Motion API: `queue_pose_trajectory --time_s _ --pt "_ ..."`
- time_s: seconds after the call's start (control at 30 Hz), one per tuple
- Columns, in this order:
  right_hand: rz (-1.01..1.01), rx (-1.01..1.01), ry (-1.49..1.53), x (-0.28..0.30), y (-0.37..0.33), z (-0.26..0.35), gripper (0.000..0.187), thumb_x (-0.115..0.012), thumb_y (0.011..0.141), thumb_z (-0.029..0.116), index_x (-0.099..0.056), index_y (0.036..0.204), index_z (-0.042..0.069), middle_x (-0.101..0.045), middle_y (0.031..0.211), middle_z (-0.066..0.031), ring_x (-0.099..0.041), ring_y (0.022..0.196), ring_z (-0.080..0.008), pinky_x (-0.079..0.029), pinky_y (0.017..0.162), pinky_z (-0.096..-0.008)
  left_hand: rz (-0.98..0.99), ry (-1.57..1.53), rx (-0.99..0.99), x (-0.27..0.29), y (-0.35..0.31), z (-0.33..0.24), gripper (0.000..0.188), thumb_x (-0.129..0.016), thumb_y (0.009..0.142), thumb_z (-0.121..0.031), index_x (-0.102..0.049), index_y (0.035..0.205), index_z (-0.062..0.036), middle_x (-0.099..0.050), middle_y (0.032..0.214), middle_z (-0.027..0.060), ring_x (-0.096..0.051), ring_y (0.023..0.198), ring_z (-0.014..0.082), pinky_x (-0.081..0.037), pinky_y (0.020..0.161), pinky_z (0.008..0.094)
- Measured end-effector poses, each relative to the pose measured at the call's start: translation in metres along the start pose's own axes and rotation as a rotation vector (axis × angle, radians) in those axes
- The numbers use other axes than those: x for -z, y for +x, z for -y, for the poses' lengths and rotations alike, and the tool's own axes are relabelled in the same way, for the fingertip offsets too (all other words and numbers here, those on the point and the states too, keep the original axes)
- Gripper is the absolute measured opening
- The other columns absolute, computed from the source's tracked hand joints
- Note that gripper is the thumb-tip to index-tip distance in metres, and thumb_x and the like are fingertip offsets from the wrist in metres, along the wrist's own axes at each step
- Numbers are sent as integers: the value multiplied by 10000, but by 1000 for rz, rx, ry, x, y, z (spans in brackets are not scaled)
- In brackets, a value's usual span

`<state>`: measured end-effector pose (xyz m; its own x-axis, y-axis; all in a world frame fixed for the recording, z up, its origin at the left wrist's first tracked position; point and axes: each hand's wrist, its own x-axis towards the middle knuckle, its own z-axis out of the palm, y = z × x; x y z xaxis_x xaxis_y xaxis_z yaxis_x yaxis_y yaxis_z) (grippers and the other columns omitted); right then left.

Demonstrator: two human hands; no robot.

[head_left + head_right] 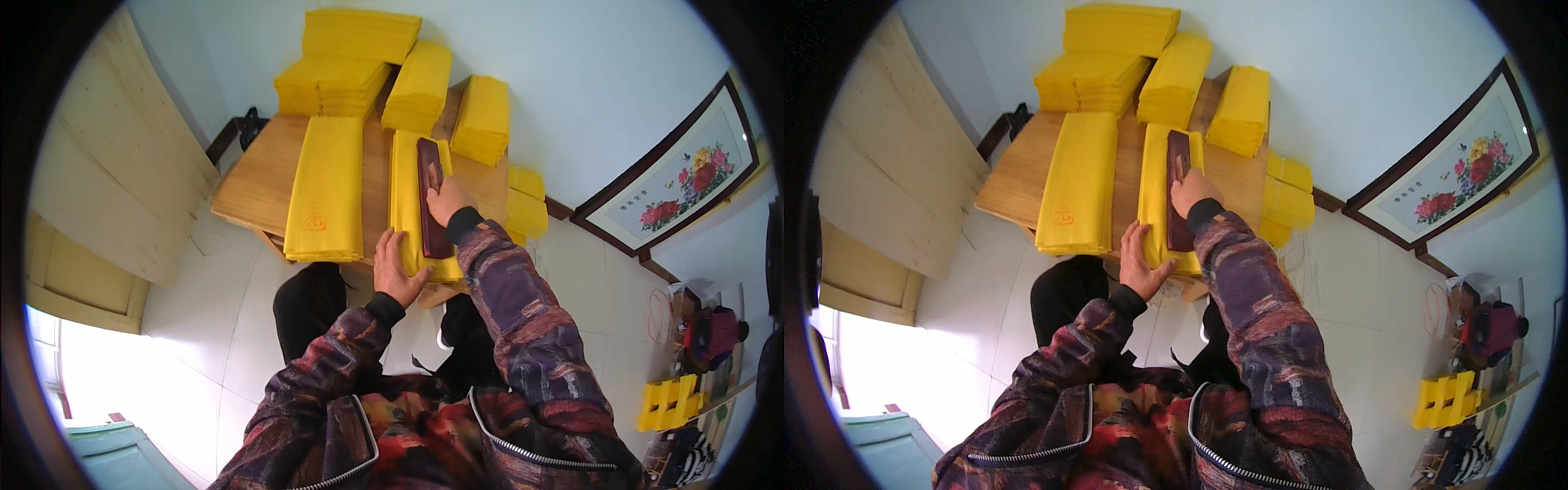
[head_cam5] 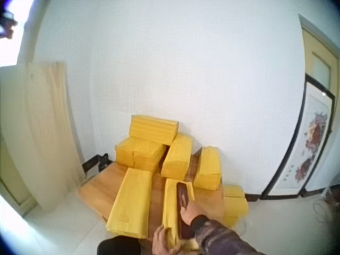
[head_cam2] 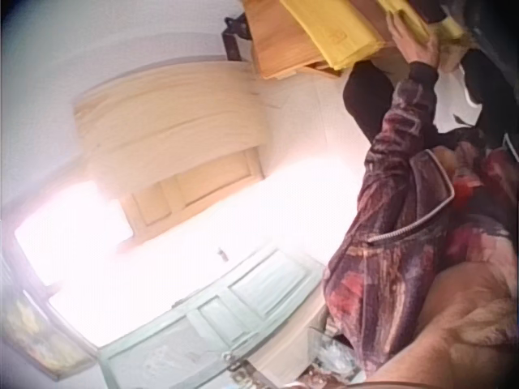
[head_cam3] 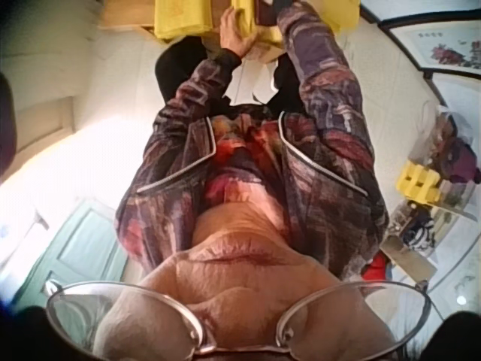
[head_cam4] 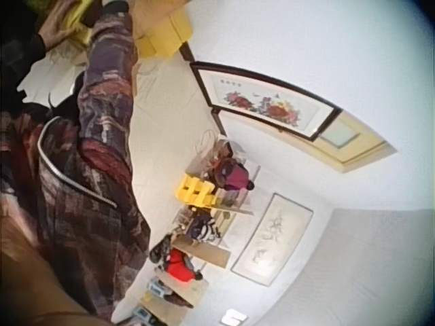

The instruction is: The person folds yellow paper sheets on a wooden table using a dark rectangular tool to press the creases. They repeatedly fold, align, and stack the sheets into neat piles, then gather a large stack and place it into a cardboard box.

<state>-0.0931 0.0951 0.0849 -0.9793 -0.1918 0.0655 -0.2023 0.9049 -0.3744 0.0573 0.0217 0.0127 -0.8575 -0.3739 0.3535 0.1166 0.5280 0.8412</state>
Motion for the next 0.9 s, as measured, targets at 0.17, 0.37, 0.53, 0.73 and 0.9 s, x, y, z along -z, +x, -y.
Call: queue_pose_trajectory --time_s 0.17,0.37,0.53,0.73,0.9 --pt "-125 6 643 35 9 -54 392 -484 820 319 -572 808 -62 -601 775 -229 -587 745 -349 -441 676 -423 38 72 -44 10 1 -4 691 -708 667 -267 -382 1216 -4 -323 1290 227 -351 1177 390 -311 983 421" --pt "123 -27 1693 56 -67 -167 371 -382 943 305 -528 1130 19 -614 928 -38 -583 796 -111 -471 715 -245 -35 -14 -200 18 37 5 577 -646 738 -169 -373 1209 21 -382 1233 244 -366 1158 378 -328 964 415" --pt "120 -386 1827 20 -148 -212 367 -369 915 383 -533 1051 84 -605 836 -60 -585 658 -173 -504 546 -312 59 -12 180 12 96 25 450 -638 745 -149 -459 1108 48 -540 1034 187 -553 906 275 -455 768 353" --pt "96 -398 1777 -7 -165 -228 385 -383 904 413 -529 1067 97 -595 877 -65 -584 708 -184 -508 570 -332 145 -160 431 7 134 33 244 -659 731 -132 -569 871 47 -606 745 114 -589 680 194 -481 625 307" --pt "125 -354 1815 0 -165 -219 359 -416 899 404 -526 1069 108 -589 894 -56 -581 723 -178 -511 587 -329 227 -140 522 11 141 13 179 -651 743 -134 -583 806 19 -602 697 90 -574 563 175 -471 503 297"
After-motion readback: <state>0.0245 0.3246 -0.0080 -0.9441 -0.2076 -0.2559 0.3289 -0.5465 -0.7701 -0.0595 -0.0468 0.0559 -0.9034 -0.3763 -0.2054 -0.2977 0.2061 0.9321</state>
